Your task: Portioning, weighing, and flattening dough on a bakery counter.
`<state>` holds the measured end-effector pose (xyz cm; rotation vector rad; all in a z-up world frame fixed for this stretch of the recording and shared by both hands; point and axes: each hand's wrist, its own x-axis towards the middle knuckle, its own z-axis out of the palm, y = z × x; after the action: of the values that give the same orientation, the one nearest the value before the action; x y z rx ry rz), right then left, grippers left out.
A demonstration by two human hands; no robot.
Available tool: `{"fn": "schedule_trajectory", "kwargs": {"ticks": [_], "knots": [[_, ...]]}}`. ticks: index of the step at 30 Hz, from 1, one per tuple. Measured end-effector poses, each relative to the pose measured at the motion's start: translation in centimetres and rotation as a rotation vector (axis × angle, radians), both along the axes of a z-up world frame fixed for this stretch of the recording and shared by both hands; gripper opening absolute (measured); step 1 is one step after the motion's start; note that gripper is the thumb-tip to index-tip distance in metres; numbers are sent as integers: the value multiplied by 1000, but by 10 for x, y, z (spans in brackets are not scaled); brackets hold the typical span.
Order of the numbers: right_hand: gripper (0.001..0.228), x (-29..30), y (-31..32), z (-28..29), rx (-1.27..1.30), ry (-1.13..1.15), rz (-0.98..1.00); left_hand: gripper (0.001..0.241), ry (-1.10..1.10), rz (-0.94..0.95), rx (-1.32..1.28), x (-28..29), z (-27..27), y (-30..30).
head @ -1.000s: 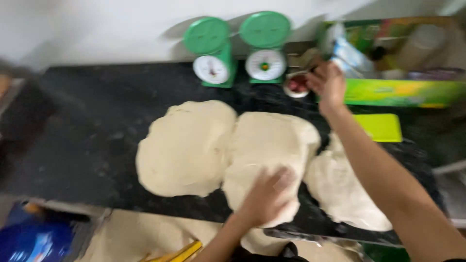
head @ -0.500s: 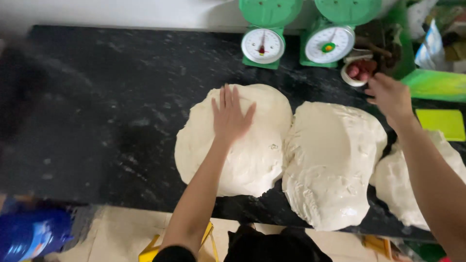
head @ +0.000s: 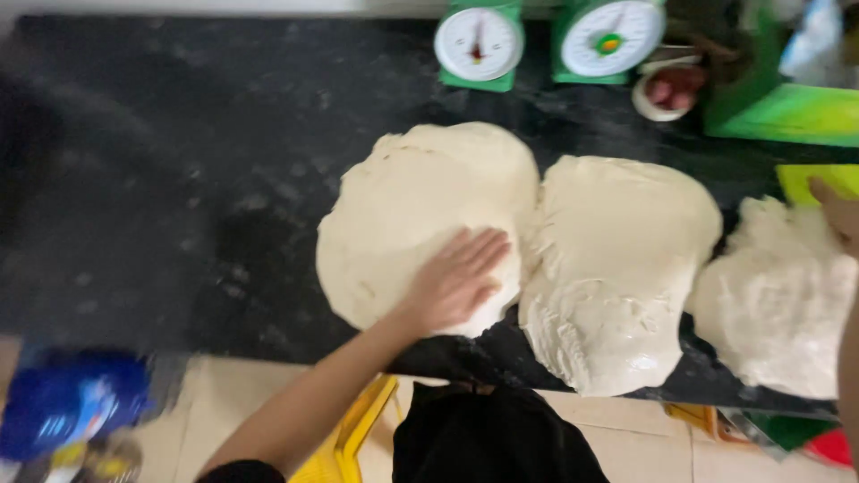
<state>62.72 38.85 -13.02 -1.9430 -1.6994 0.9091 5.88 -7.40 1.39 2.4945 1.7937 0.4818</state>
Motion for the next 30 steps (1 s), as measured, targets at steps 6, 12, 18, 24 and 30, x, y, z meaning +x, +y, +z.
{"fn": "schedule_trajectory", "kwargs": {"ticks": [6, 12, 18, 24, 30], "knots": [[57, -59, 22, -56, 52, 52, 64, 65, 155, 514, 192, -103, -26, 3], [34, 20, 24, -14, 209, -15, -104, 63, -192, 1205, 101, -86, -17, 14], [110, -99, -53, 101, -20, -566, 116, 78, -353, 1011, -402, -145, -17, 82], [111, -103, -57, 88, 49, -322, 91, 75, -72, 953, -68, -13, -27, 69], [27, -73, -83, 103, 89, 205, -195, 78, -223, 171, -163, 154, -6, 116]]}}
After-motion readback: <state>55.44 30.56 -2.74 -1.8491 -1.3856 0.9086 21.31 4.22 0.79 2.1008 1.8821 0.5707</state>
